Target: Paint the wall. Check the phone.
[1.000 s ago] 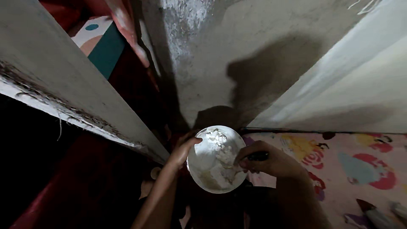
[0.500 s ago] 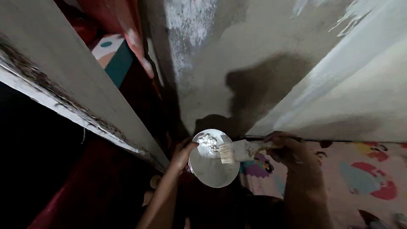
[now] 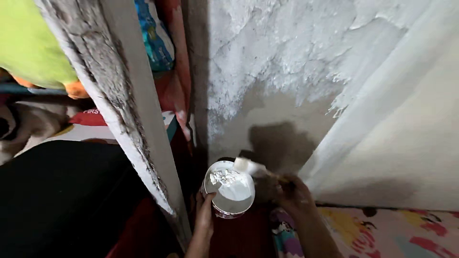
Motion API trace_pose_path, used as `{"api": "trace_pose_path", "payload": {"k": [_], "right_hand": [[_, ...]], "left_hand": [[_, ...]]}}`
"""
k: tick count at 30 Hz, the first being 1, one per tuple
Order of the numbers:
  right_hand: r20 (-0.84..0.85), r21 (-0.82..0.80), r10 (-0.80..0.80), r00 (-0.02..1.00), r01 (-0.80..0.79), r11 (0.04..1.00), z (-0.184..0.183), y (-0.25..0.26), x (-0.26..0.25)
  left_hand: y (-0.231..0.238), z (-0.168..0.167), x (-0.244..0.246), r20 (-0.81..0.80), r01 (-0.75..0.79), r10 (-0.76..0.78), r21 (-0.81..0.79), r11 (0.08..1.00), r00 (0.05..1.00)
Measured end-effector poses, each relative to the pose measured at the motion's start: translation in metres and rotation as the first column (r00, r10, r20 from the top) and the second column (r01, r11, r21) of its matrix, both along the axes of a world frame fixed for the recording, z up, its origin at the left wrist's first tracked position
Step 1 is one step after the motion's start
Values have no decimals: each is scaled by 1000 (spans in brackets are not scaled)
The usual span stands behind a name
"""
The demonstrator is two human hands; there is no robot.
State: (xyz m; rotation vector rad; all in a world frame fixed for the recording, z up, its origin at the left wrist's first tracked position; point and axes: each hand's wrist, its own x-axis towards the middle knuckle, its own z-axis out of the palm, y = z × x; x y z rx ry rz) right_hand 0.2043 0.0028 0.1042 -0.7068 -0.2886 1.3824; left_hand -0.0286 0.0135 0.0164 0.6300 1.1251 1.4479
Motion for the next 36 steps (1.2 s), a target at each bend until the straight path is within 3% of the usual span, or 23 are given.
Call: {"api": "trace_pose_path", "payload": {"k": [2, 4, 6, 9, 11, 14, 17, 19, 23, 26, 28, 31, 34, 36], "right_hand": [[233, 195, -104, 967, 58, 979, 44, 9, -7], [420, 481, -344, 840, 115, 869, 80, 22, -14], [473, 707, -556, 683, 82, 703, 107, 41, -18], [475, 848, -754, 453, -7, 529, 128, 68, -30], [549, 818, -781, 298, 2, 576, 115, 83, -39], [669, 741, -741, 65, 23, 671, 60, 88, -45], [784, 618, -615, -80, 11, 786, 22, 70, -51], [833, 548, -544, -100, 16, 836, 26, 56, -56], [836, 546, -543, -77, 19, 838, 90, 54, -59], [635, 768, -764, -115, -16, 640, 129, 82, -45], [570, 821, -818, -77, 5, 571, 150, 80, -44], [574, 818, -816, -71, 1, 575, 144, 69, -46], [656, 733, -732, -184, -73, 676, 112, 72, -48], [714, 675, -673, -194, -66, 735, 111, 63, -51]], "left_hand": [[0, 0, -2, 21, -11, 11, -14, 1000, 1000], [-1, 0, -6, 34, -28, 29, -33, 999, 999], [-1, 0, -9, 41, -41, 42, -33, 999, 998], [-1, -1, -14, 39, -62, 63, -36, 997, 997], [-3, -1, -18, 32, -67, 68, -48, 997, 997], [-5, 1, -23, 30, -74, 75, -39, 997, 997], [-7, 2, -26, 29, -64, 65, -32, 997, 997], [-8, 4, -27, 36, -61, 62, -39, 997, 997], [-9, 6, -25, 53, -64, 66, -40, 997, 996], [-9, 7, -24, 41, -58, 60, -54, 997, 997], [-8, 9, -24, 40, -64, 66, -59, 996, 997], [-7, 9, -23, 60, -65, 69, -72, 995, 996], [-7, 7, -21, 65, -40, 45, -75, 996, 997], [-5, 7, -20, 58, -37, 41, -66, 997, 998]]}}
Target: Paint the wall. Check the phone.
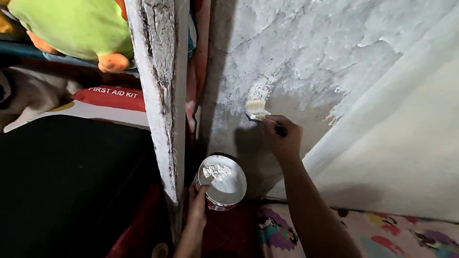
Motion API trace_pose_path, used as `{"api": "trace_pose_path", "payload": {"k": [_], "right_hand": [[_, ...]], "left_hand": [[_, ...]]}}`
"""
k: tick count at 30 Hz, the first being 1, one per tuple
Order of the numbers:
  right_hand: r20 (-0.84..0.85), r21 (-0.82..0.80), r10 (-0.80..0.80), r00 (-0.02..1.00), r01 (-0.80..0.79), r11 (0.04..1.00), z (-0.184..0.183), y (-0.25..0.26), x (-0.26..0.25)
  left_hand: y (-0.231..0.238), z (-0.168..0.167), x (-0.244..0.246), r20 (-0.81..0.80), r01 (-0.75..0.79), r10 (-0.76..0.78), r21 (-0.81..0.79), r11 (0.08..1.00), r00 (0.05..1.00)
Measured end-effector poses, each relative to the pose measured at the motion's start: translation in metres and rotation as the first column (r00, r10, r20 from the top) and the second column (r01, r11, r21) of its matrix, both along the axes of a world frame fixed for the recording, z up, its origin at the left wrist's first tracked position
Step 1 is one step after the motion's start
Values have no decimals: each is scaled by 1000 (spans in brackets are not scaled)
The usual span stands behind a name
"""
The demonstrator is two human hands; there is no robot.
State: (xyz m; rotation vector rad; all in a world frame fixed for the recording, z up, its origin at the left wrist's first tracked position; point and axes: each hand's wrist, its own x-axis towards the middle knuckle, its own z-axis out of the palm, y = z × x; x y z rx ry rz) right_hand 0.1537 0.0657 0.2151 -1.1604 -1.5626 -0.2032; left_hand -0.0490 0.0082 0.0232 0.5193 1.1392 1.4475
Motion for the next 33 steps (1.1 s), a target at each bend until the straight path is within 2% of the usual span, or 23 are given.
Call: {"api": "trace_pose_path", "payload": {"k": [4, 9, 12, 13, 16, 17, 20, 21, 24, 25, 27, 30, 33], "right_hand": [[34, 206, 59, 998, -64, 976, 9, 3, 10], [47, -5, 34, 998, -34, 999, 7, -3, 1], [86, 144, 65, 994, -77, 987, 5, 0, 9], [111, 143, 67, 992, -83, 986, 0, 4, 12], [173, -60, 48, 984, -38, 997, -7, 0, 8], [168, -61, 44, 985, -34, 998, -6, -5, 7], [172, 124, 30, 985, -52, 991, -3, -3, 15], [188, 130, 35, 982, -60, 990, -5, 0, 18], [255, -55, 90, 963, -79, 995, -1, -2, 20], [267, -71, 96, 959, -80, 994, 6, -7, 20], [249, 1, 56, 967, -58, 998, 20, -15, 24], [195, 149, 32, 980, -62, 987, 25, 4, 28], [273, 18, 131, 953, -141, 990, 23, 5, 23]], "left_hand": [[0, -3, 1, -13, 10, -10, 6, 1000, 1000], [1, 0, 1, -6, 9, -9, -4, 1000, 1000], [0, 0, 2, 2, 12, -12, 5, 1000, 1000], [-1, 0, 3, 9, 14, -14, 10, 1000, 1000], [-2, 1, 2, 17, 12, -12, 24, 1000, 1000], [-2, 2, 1, 17, 12, -12, 28, 1000, 1000], [-3, 3, -1, 8, 23, -23, 18, 1000, 1000], [-4, 3, -1, 7, 22, -22, 12, 1000, 1000], [-3, 4, -2, 3, 10, -11, 6, 1000, 1000], [-2, 4, -2, 0, 10, -10, 5, 1000, 1000], [-2, 2, -2, -1, 21, -21, 3, 1000, 1000], [-3, 0, 0, 3, 33, -33, 3, 999, 999], [-3, 1, 1, 7, 36, -36, 4, 999, 999]]}}
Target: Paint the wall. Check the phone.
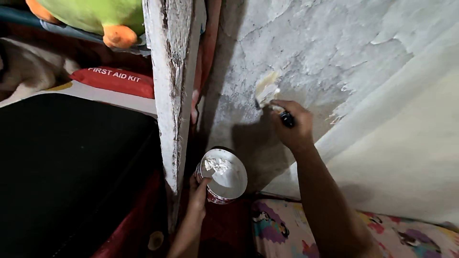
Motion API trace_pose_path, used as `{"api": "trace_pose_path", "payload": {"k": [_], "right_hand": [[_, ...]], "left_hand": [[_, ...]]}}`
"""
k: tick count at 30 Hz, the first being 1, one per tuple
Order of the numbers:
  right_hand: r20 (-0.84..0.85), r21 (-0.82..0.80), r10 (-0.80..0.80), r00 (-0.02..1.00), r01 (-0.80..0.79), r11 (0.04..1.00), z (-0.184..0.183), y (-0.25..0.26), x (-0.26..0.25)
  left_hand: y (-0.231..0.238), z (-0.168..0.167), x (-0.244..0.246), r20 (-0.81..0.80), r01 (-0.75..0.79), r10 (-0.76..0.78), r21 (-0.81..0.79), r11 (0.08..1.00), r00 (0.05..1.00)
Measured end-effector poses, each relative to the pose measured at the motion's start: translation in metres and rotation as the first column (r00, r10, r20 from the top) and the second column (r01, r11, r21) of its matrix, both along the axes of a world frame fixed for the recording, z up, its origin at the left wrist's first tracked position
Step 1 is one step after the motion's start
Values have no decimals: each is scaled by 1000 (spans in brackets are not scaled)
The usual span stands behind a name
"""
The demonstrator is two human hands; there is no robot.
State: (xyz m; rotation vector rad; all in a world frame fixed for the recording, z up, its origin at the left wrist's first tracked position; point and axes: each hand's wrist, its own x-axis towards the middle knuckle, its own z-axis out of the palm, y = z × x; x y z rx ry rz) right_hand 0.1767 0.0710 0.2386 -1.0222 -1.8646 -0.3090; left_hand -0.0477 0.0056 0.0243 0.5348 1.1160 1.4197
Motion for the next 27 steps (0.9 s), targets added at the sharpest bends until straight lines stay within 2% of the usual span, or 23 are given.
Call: {"api": "trace_pose_path", "payload": {"k": [4, 9, 13, 15, 17, 19, 21, 23, 26, 27], "right_hand": [[-123, 84, -24, 992, 34, 996, 3, -3, 1], [-21, -75, -13, 1000, 12, 997, 5, -11, -7], [-206, 120, 71, 976, -46, 992, 9, 3, -8], [-220, 158, 93, 971, -59, 986, -11, 21, -11], [-174, 28, 30, 984, -25, 999, -48, 22, -17], [-140, -177, -41, 989, 15, 984, -83, 11, -23], [-101, -204, -54, 993, 32, 978, -100, 0, -26], [-95, -159, -71, 993, 56, 986, -89, -12, -32], [-35, -166, -105, 994, 98, 981, -44, -17, -35], [-13, -123, -101, 995, 99, 987, -29, -12, -34]], "left_hand": [[-1, 1, 0, -5, 4, -4, 3, 1000, 1000], [-2, 2, 0, 4, 6, -6, -3, 1000, 1000], [-2, 0, -2, 8, -2, 2, 19, 1000, 1000], [-2, 0, -2, 15, -12, 12, 20, 1000, 1000], [-2, 0, -3, 16, -23, 23, 23, 999, 1000], [-2, 0, -4, 22, -41, 40, 15, 999, 999], [-1, 2, -4, 32, -66, 66, -4, 998, 997], [-2, 3, -4, 41, -89, 90, -17, 996, 995], [-3, 3, -4, 29, -90, 91, -27, 996, 995], [-3, 3, -4, 28, -90, 91, -27, 996, 995]]}}
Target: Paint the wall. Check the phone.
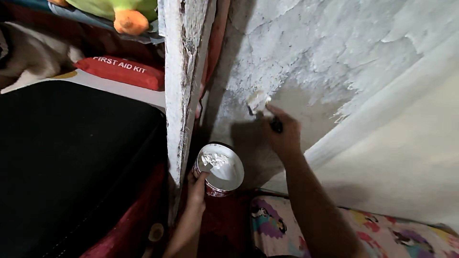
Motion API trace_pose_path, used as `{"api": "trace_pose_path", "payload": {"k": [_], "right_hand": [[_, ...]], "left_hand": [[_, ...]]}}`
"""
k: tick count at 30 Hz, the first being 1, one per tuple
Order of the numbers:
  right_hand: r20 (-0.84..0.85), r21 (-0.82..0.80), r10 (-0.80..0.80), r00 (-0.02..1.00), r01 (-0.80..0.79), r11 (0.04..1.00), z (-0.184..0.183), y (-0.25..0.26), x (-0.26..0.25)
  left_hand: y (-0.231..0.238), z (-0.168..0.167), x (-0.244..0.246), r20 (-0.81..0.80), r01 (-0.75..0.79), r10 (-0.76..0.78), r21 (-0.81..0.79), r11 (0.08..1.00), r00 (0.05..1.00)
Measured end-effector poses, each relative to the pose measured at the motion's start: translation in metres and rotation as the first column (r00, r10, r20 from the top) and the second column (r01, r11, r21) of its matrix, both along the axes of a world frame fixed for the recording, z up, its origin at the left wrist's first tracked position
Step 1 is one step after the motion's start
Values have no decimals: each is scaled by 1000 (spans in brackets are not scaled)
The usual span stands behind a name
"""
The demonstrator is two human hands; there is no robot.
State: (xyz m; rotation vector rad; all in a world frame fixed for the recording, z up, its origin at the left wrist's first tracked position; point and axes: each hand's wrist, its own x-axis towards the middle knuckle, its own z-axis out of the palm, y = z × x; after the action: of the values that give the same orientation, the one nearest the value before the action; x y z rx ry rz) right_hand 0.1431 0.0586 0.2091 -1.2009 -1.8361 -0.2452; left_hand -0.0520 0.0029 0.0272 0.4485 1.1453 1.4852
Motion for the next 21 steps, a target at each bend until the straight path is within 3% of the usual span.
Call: {"api": "trace_pose_path", "payload": {"k": [2, 4, 6, 10, 14, 15, 18, 21], "right_hand": [[24, 149, 14, 1000, -18, 989, 23, 11, 3], [12, 178, -18, 1000, 15, 984, 36, 7, 2], [33, 127, -25, 999, 21, 992, 29, 1, 0], [92, -133, -19, 996, 31, 991, 5, 0, -6], [43, 107, 31, 999, -35, 994, 15, -3, 0], [52, 95, 40, 998, -44, 994, 13, 1, 1], [112, -168, 18, 994, 1, 986, 14, -1, 0], [51, -38, 3, 999, -1, 999, 32, -13, 12]], "left_hand": [[0, 1, -2, 4, 6, -6, -4, 1000, 1000], [0, 3, -4, 8, 4, -4, -14, 1000, 1000], [-1, 6, -5, 9, -1, 1, -12, 1000, 1000], [1, 8, -3, 22, -2, 2, -19, 1000, 1000], [0, 3, -1, 27, 24, -24, -9, 1000, 999], [-1, 3, 0, 24, 28, -28, -10, 1000, 999], [-1, 5, 0, 17, 27, -27, -8, 1000, 999], [0, 3, 0, 9, 29, -29, -3, 1000, 1000]]}}
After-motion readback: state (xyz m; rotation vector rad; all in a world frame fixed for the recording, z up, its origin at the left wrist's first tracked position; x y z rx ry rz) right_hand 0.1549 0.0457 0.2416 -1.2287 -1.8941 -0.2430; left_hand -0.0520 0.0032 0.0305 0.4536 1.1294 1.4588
